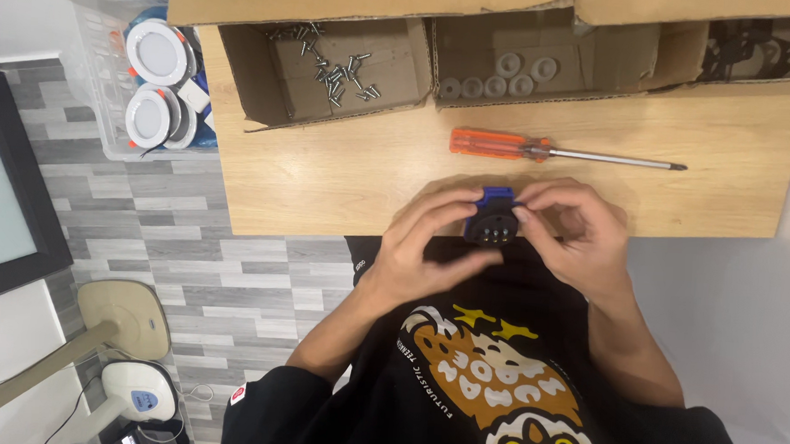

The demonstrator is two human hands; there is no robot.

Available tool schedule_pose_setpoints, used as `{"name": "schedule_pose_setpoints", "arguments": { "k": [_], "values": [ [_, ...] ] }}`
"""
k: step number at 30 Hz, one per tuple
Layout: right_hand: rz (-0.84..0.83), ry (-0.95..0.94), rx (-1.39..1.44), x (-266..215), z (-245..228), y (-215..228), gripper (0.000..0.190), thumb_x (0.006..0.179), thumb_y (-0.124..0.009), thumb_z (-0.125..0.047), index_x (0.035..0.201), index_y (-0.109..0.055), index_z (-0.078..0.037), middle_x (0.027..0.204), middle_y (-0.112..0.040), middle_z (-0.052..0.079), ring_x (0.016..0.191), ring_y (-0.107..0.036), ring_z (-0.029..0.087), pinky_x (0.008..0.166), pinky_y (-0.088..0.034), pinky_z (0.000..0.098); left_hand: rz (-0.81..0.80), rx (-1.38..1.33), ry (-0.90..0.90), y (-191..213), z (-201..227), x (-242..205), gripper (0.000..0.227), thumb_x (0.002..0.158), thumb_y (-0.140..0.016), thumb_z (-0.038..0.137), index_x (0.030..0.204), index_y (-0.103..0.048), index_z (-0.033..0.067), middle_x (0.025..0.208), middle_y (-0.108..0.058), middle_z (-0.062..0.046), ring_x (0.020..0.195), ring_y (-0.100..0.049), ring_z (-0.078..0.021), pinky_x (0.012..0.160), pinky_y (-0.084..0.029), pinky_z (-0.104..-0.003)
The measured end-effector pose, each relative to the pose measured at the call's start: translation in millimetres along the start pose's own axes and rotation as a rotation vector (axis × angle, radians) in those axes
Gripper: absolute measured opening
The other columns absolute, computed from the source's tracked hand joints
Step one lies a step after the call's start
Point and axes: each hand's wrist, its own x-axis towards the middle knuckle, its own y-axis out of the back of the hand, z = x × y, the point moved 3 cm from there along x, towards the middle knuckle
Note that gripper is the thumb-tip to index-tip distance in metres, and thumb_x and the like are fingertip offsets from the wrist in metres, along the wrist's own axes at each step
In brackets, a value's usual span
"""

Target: The person assembles a small electrical component by attaching a black socket to a blue base, then securing a white cover with screws using an orange screwdriver. The process is repeated for a second unit.

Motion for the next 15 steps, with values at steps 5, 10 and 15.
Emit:
{"name": "schedule_pose_setpoints", "arguments": {
  "k": [5, 10, 15],
  "values": [
    [-0.01, 0.016, 0.104, -1.9, -5.6, 4.8, 0.019, 0.092, -0.08, 0.015, 0.104, -0.067, 0.009, 0.099, -0.08, 0.021, 0.087, -0.082, 0.026, 0.077, -0.067, 0.0374, -0.002, -0.151, 0.116, 3.9, -2.6, 0.4, 0.029, 0.098, -0.084, 0.02, 0.12, -0.077, 0.0028, 0.119, -0.079, -0.014, 0.104, -0.08, -0.0306, 0.086, -0.068, -0.042],
    [0.005, 0.034, 0.068, 2.1, -19.9, 4.2, 0.019, 0.09, -0.086, 0.012, 0.099, -0.07, 0.009, 0.099, -0.079, 0.021, 0.087, -0.081, 0.029, 0.079, -0.065, 0.0364, -0.013, -0.059, 0.136, 12.6, 6.8, 12.0, 0.018, 0.09, -0.09, 0.01, 0.107, -0.082, 0.0083, 0.097, -0.081, -0.007, 0.08, -0.079, -0.0236, 0.075, -0.067, -0.036],
    [0.031, 0.071, 0.021, 16.9, -42.3, 3.2, 0.014, 0.09, -0.085, 0.008, 0.096, -0.073, 0.004, 0.097, -0.082, 0.019, 0.085, -0.081, 0.031, 0.076, -0.065, 0.0378, -0.04, -0.014, 0.129, 18.6, 18.3, 22.9, 0.013, 0.088, -0.09, 0.007, 0.1, -0.085, 0.0107, 0.095, -0.084, -0.006, 0.082, -0.082, -0.0275, 0.075, -0.068, -0.039]
  ]
}}
